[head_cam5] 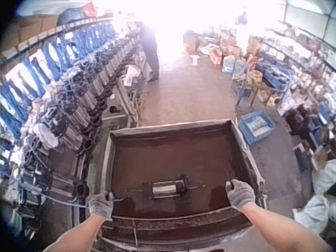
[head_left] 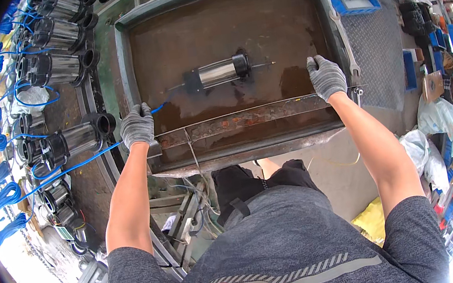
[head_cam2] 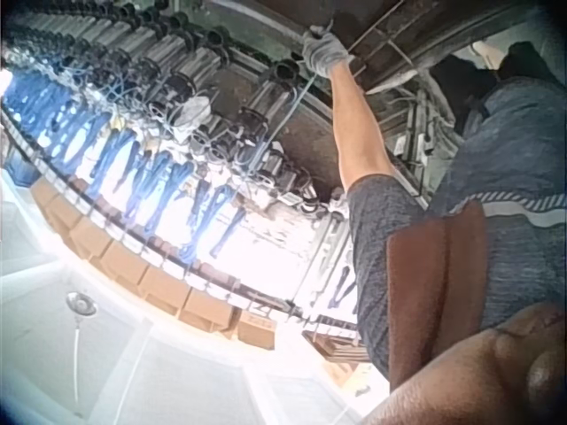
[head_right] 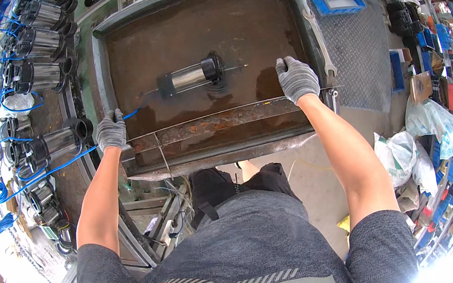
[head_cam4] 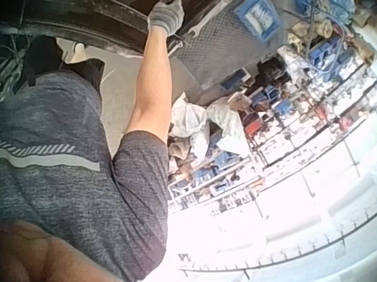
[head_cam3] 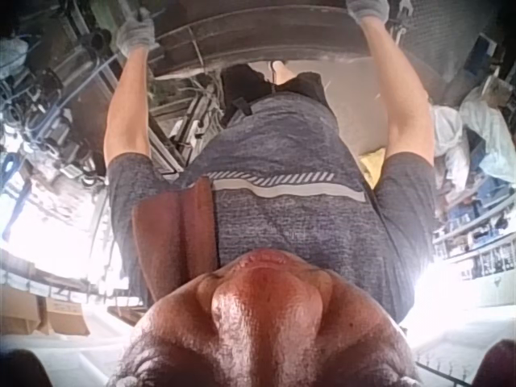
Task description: Testing water pumps by submerging them in a water tank and using an air line to check functionality.
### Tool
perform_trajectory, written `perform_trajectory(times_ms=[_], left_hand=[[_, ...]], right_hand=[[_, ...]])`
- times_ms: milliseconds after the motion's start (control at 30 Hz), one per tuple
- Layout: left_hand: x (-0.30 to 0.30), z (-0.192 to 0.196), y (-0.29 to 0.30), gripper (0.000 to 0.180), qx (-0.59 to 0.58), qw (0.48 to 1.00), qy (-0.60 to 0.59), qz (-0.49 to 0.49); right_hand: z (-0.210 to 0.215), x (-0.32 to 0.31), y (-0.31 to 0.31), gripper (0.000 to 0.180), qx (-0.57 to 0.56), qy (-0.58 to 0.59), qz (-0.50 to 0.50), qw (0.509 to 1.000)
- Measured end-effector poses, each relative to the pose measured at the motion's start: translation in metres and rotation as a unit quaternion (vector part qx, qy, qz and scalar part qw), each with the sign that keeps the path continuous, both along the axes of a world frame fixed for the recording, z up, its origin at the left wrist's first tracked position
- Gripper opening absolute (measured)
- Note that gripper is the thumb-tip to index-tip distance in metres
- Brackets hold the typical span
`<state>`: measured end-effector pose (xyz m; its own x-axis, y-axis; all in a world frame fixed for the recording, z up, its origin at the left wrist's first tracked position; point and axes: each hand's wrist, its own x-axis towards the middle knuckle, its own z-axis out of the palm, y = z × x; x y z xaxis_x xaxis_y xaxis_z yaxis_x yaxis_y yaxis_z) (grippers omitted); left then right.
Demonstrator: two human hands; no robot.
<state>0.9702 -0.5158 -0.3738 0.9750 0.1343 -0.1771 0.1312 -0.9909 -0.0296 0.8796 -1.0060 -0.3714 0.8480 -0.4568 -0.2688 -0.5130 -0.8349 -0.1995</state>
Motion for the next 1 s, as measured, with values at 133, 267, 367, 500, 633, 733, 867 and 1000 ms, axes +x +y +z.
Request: perform_trajectory(times_ms=[133, 267, 367, 500, 633, 733, 867, 1000], left_hand=[[-0.001, -0.001, 0.001, 0.043, -0.009, 1.0, -0.007, 0.001], [0.001, -0.002, -0.001, 0.043, -0.01, 1.0, -0.001, 0.0], [-0.001, 0.002, 0.0, 0.043, -0.008, 1.0, 0.001, 0.005], [0.003, 0.012, -0.008, 0.047, -0.004, 0.998, 0.057, 0.031], [0.003, 0.01, -0.007, 0.047, -0.003, 0.998, 0.054, 0.031], [0.003, 0.002, -0.001, 0.047, -0.005, 0.999, 0.041, 0.024], [0.003, 0.003, -0.003, 0.045, -0.008, 0.999, 0.035, 0.014], [0.002, 0.005, -0.005, 0.044, -0.01, 0.999, 0.035, 0.018]], right_hand=[[0.0, 0.0, 0.0, 0.044, -0.003, 0.0, 0.006, 1.0], [0.002, -0.001, 0.002, 0.044, -0.006, -0.008, -0.004, 1.0], [0.003, -0.001, 0.002, 0.044, -0.004, -0.01, -0.001, 1.0], [0.0, -0.001, 0.001, 0.044, -0.008, -0.012, 0.0, 1.0], [0.003, 0.0, 0.002, 0.045, -0.004, -0.007, 0.0, 1.0], [0.001, -0.001, 0.002, 0.045, -0.008, -0.012, -0.003, 1.0], [-0.003, -0.001, -0.001, 0.045, -0.005, -0.019, -0.002, 1.0], [0.002, 0.0, 0.001, 0.044, 0.0, -0.004, -0.007, 1.0]])
